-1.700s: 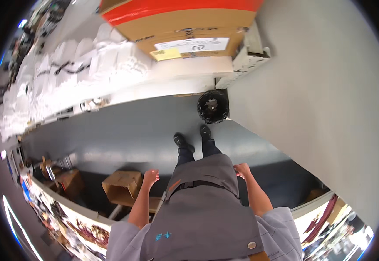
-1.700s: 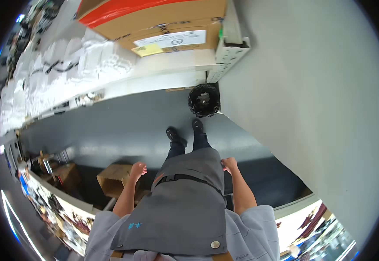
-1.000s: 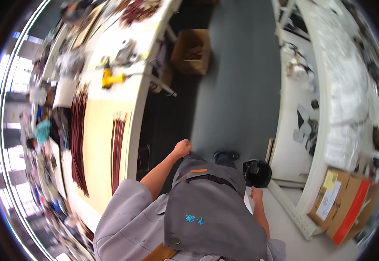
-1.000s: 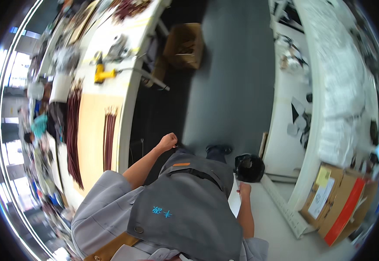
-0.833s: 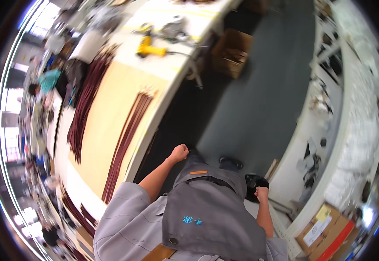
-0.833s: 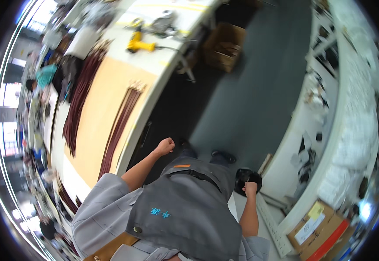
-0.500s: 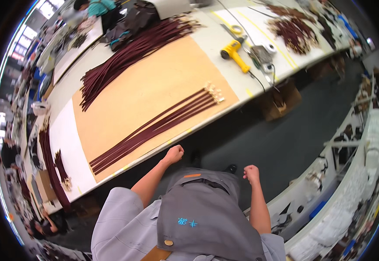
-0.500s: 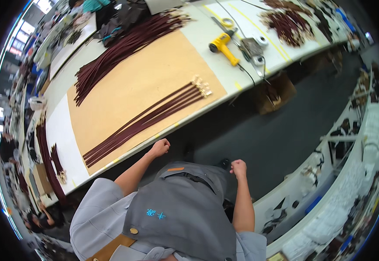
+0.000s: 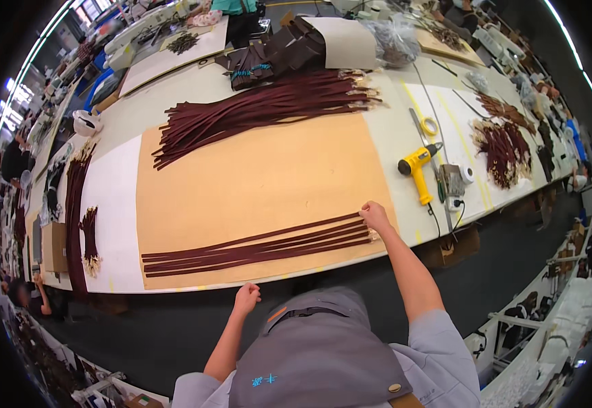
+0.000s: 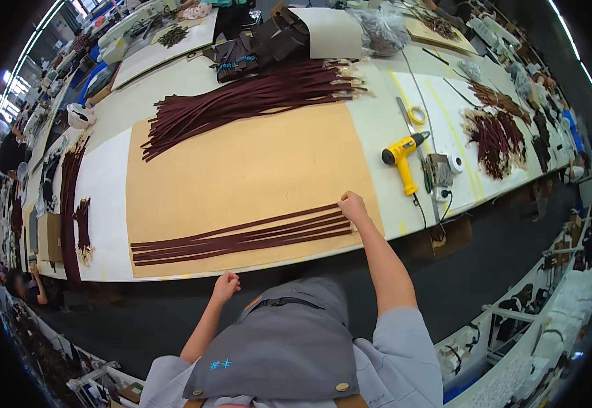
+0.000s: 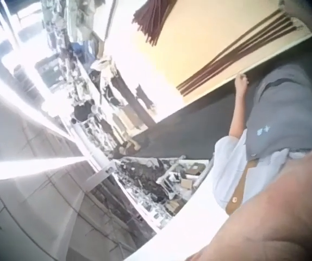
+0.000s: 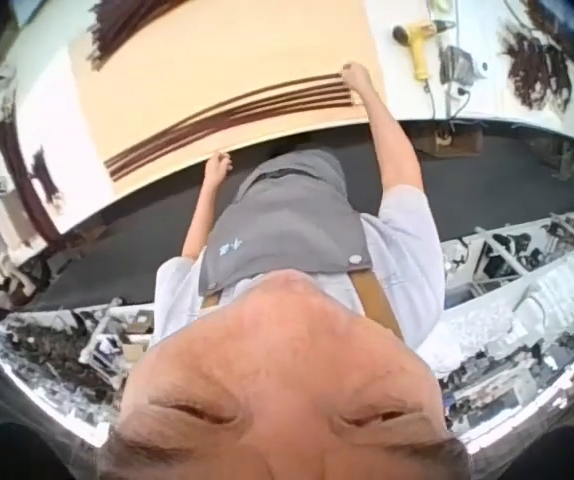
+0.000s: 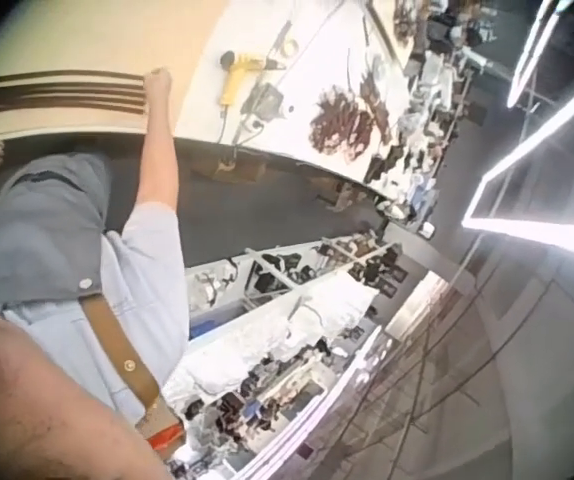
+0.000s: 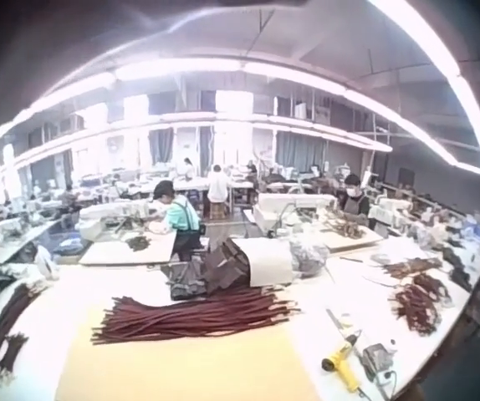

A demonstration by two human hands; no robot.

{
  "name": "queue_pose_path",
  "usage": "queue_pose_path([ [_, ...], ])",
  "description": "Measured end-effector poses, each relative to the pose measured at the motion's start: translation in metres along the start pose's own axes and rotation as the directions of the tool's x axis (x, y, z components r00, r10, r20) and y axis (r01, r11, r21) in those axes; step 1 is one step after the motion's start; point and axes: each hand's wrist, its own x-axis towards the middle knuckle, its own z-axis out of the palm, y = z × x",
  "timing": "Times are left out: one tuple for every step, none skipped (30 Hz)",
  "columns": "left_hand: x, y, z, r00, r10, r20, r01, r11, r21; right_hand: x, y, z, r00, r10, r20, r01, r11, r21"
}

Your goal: The worker is laying out and organizing long burgundy leather straps on a cutting table, aligning them by their hardware attachments.

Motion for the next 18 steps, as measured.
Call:
queue_pose_path([
  [0.002,0.001,0.001,0.999,-0.021,-0.032,0.019,0.999,-0.041,0.031,0.006,-0.01,0.996,-0.074,-0.042,0.069,0.993,-0.099],
  [0.003,0.002,0.003,0.996,-0.049,-0.073,0.043,0.996,-0.084,0.061,0.004,-0.02,0.986,-0.153,-0.067,0.138,0.971,-0.196],
  [0.0,0.0,0.004,0.989,-0.094,-0.113,0.084,0.992,-0.094,0.087,-0.007,-0.026,0.984,-0.166,-0.065,0.151,0.97,-0.192],
  [-0.003,-0.002,0.004,0.978,-0.142,-0.154,0.127,0.987,-0.102,0.109,-0.02,-0.029,0.995,-0.098,-0.034,0.089,0.975,-0.206],
  [-0.006,-0.001,0.007,0.97,-0.178,-0.167,0.161,0.98,-0.114,0.129,-0.031,-0.032,1.0,-0.025,-0.003,0.024,0.975,-0.222],
  [-0.009,0.002,0.011,0.962,-0.221,-0.158,0.205,0.972,-0.112,0.147,-0.04,-0.035,1.0,-0.025,0.005,0.025,0.976,-0.216],
  [-0.009,0.007,0.017,0.962,-0.218,-0.161,0.198,0.971,-0.134,0.166,-0.049,-0.04,0.998,-0.065,-0.02,0.058,0.963,-0.262],
  [-0.01,0.014,0.023,0.957,-0.243,-0.157,0.224,0.966,-0.131,0.185,-0.057,-0.046,0.993,-0.107,-0.042,0.089,0.948,-0.307],
  [-0.009,0.018,0.028,0.95,-0.27,-0.155,0.252,0.959,-0.129,0.204,-0.064,-0.05,0.994,-0.104,-0.033,0.089,0.95,-0.299],
  [-0.008,0.023,0.032,0.947,-0.277,-0.161,0.258,0.957,-0.132,0.223,-0.073,-0.051,0.989,-0.144,-0.039,0.126,0.945,-0.302],
  [-0.009,0.028,0.037,0.941,-0.292,-0.17,0.269,0.952,-0.142,0.242,-0.076,-0.045,0.982,-0.188,-0.034,0.168,0.937,-0.306],
  [-0.01,0.033,0.039,0.931,-0.314,-0.184,0.29,0.946,-0.142,0.259,-0.082,-0.037,0.981,-0.195,-0.006,0.184,0.937,-0.298],
  [-0.014,0.037,0.039,0.917,-0.337,-0.213,0.308,0.938,-0.159,0.276,-0.089,-0.027,0.972,-0.236,-0.014,0.219,0.92,-0.324],
  [-0.016,0.044,0.042,0.911,-0.349,-0.221,0.322,0.935,-0.149,0.299,-0.098,-0.017,0.956,-0.291,-0.014,0.268,0.897,-0.35],
  [-0.024,0.048,0.045,0.893,-0.373,-0.253,0.343,0.926,-0.155,0.317,-0.105,-0.005,0.943,-0.333,0.008,0.317,0.887,-0.335],
  [-0.022,0.057,0.048,0.854,-0.409,-0.322,0.355,0.91,-0.213,0.335,-0.104,0.003,0.938,-0.345,0.017,0.333,0.89,-0.313],
  [-0.014,0.073,0.048,0.877,-0.378,-0.297,0.364,0.926,-0.103,0.355,-0.099,0.004,0.935,-0.347,0.066,0.347,0.865,-0.362],
  [-0.002,0.089,0.05,0.912,-0.342,-0.228,0.354,0.935,0.013,0.389,-0.052,-0.016,0.861,-0.507,-0.029,0.444,0.779,-0.442],
])
